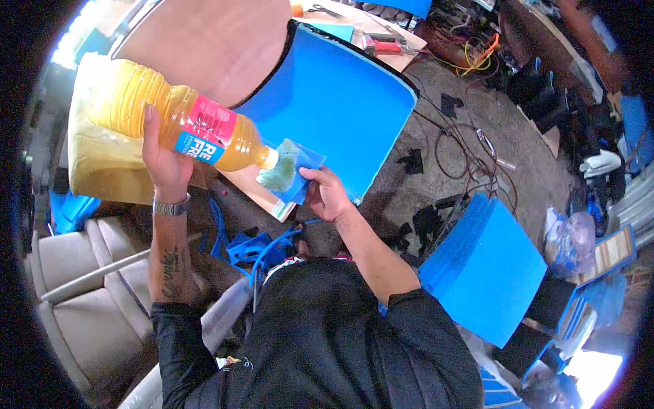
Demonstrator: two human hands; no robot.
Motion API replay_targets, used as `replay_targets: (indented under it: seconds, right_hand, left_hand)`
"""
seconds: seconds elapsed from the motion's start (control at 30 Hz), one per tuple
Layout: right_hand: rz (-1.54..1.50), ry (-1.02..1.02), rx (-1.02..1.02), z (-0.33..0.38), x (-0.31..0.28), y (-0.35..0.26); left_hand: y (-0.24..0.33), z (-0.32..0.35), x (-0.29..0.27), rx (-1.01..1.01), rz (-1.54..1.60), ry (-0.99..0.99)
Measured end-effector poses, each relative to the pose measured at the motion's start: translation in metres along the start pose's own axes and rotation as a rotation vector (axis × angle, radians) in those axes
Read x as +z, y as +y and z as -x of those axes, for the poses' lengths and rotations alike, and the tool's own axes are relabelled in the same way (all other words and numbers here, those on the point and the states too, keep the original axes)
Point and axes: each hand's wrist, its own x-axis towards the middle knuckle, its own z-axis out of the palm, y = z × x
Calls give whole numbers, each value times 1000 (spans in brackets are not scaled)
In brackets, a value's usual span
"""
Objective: The person trims a blue foam piece with a knife, then applies a yellow liquid from a bottle onto the foam using a sponge. They rub the liquid into the foam surface and edges, then pour more liquid directly onto the foam. Finally, they place the treated foam piece onto a stack of similar items.
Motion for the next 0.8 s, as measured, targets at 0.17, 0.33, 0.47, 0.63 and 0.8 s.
replay_targets:
  seconds: [0.17, 0.33, 0.47, 0.63, 0.8]
  right_hand:
    - [-68, -7, -5, -1, -6, 8]
    - [-82, -36, -15, 6, 1, 5]
    - [-43, -29, -11, 5, 4, 9]
    - [-30, -123, 25, -11, -16, 21]
    - [-90, -26, 5, -3, 9, 21]
  left_hand:
    - [3, -2, 18, 6, -66, -38]
    - [7, -1, 28, 21, -231, -33]
    - [14, 2, 31, 61, -272, -76]
    - [20, -1, 31, 53, -271, -114]
    - [25, 4, 41, 63, -324, -133]
